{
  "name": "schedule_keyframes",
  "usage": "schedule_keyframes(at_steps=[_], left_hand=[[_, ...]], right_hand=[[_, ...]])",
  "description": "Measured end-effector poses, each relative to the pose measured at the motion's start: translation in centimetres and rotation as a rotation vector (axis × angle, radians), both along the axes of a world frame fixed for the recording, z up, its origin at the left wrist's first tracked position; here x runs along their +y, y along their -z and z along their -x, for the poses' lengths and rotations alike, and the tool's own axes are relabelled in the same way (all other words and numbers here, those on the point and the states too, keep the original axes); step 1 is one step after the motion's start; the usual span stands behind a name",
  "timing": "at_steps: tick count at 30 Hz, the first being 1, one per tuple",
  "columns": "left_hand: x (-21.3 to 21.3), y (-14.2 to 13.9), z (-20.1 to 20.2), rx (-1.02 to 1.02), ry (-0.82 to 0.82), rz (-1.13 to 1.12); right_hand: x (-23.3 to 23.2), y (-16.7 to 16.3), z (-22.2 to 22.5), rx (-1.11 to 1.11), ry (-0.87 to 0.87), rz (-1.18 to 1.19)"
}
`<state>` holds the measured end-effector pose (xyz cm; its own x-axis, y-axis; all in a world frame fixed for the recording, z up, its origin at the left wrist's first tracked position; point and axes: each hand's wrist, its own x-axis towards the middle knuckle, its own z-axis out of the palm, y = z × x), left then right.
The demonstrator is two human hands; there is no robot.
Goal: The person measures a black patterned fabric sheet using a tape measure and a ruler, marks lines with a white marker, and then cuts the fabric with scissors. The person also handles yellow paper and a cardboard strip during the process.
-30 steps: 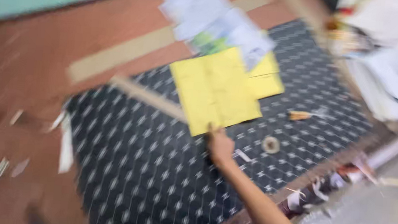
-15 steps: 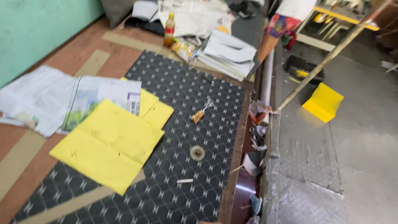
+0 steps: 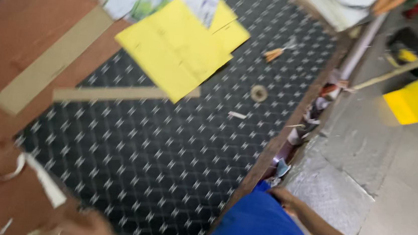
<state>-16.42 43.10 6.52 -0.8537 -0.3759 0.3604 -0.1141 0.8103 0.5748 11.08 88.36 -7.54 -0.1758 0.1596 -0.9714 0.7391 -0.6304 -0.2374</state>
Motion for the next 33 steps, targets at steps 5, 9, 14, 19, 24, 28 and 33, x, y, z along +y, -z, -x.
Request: schedule_keyframes(at_steps=[5, 9, 14, 19, 24, 28, 33], left_hand=[[9.6, 10.6, -8.5, -0.327, 0.409, 0.254], [16.7, 14.8, -12.6, -0.406, 0.575, 0.292], [18.8, 15.0, -13.3, -0.325, 0.569, 0.367], [18.7, 15.5, -13.9, -0.347, 0.547, 0.447], [19.5, 15.3, -13.6, -0.316, 0.524, 0.321], [20.2, 14.4, -13.2, -0.308, 0.418, 0.236], [21.5, 14.3, -13.6, -0.277, 0.144, 0.169]], right_hand=[[2.2, -0.1, -0.2, -0.058, -0.785, -0.573], [4.5, 0.0, -1.5, -0.042, -1.021, -0.717], [7.3, -0.9, -4.6, -0.021, -1.006, -0.788], [6.6, -3.6, -2.6, 0.112, -0.976, -0.948], [6.7, -6.0, 3.6, 0.427, -1.108, -0.914], [8.5, -6.0, 7.9, 0.622, -1.175, -0.731], [11.4, -5.2, 12.4, 0.884, -1.135, -0.869]])
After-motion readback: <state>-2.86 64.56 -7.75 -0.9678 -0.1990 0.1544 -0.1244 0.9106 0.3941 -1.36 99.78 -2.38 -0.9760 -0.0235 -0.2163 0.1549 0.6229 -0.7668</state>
